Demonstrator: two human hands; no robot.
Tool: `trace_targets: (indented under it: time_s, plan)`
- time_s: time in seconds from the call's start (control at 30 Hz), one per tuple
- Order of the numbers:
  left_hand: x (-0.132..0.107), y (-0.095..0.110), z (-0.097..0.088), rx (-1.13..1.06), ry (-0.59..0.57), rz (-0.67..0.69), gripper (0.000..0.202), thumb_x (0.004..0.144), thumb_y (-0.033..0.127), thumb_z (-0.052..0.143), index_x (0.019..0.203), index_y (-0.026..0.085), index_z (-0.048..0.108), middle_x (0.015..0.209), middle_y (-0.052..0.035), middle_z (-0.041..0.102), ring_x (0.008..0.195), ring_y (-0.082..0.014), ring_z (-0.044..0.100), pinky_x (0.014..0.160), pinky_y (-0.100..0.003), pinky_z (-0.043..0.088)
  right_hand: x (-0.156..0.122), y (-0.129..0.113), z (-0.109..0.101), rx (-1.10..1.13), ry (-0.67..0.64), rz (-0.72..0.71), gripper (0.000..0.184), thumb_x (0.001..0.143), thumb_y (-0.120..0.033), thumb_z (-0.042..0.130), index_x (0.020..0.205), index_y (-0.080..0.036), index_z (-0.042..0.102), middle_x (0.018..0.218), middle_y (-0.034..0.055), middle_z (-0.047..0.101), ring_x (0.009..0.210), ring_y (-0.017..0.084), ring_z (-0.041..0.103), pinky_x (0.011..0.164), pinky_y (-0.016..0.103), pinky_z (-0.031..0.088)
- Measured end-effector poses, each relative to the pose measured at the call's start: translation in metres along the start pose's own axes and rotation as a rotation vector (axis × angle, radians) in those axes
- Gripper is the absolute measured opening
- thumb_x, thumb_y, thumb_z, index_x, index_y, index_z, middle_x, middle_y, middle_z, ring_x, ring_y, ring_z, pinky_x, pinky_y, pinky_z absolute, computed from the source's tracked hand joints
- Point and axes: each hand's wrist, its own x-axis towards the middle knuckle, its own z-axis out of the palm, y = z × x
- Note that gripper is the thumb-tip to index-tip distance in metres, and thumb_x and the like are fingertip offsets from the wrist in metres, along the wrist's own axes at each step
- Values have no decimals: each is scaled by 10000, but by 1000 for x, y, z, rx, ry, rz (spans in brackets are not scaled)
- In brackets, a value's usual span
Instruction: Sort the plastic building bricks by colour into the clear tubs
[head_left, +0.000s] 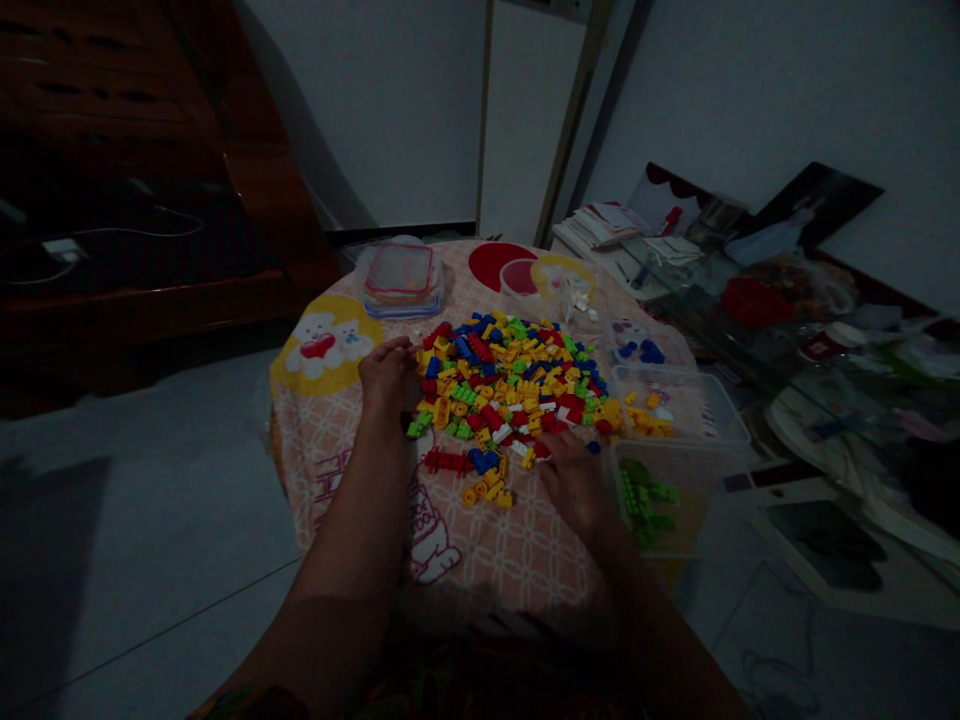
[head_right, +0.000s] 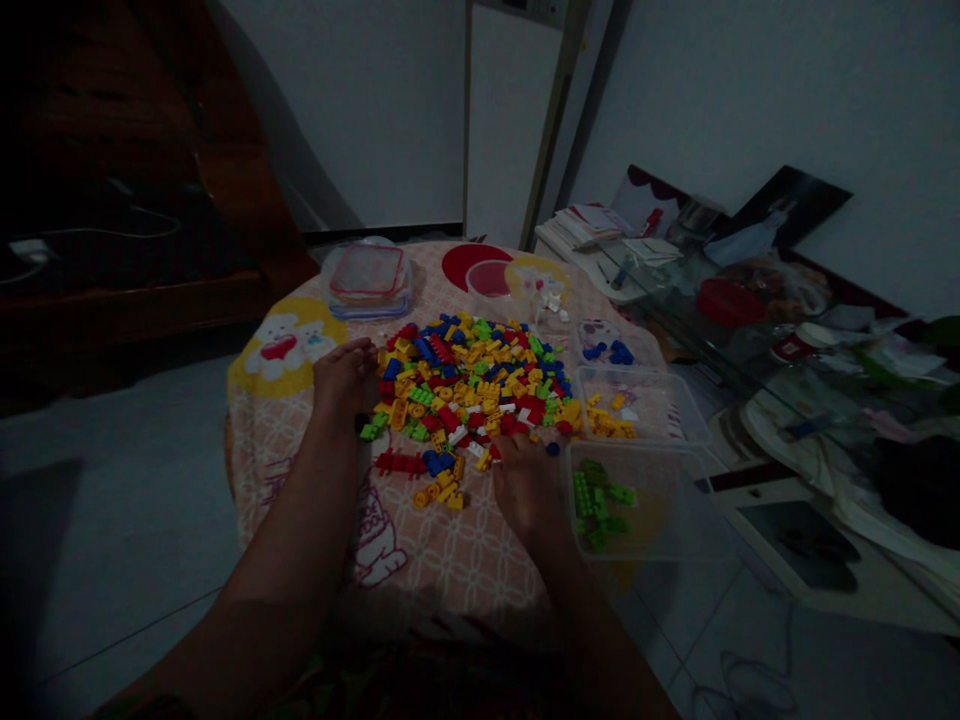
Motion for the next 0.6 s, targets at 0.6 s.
trace_targets:
  time_s: [0.6]
  plan:
    - [-1, 1, 2, 1, 9, 2, 199, 621, 116, 617, 805, 136, 690, 718, -40, 674, 635, -112, 629, 640, -225, 535, -9, 9, -9, -107, 133, 112, 320, 931, -58, 413, 1041, -170, 691, 1041, 154, 695, 1036, 259, 645, 919, 356, 508]
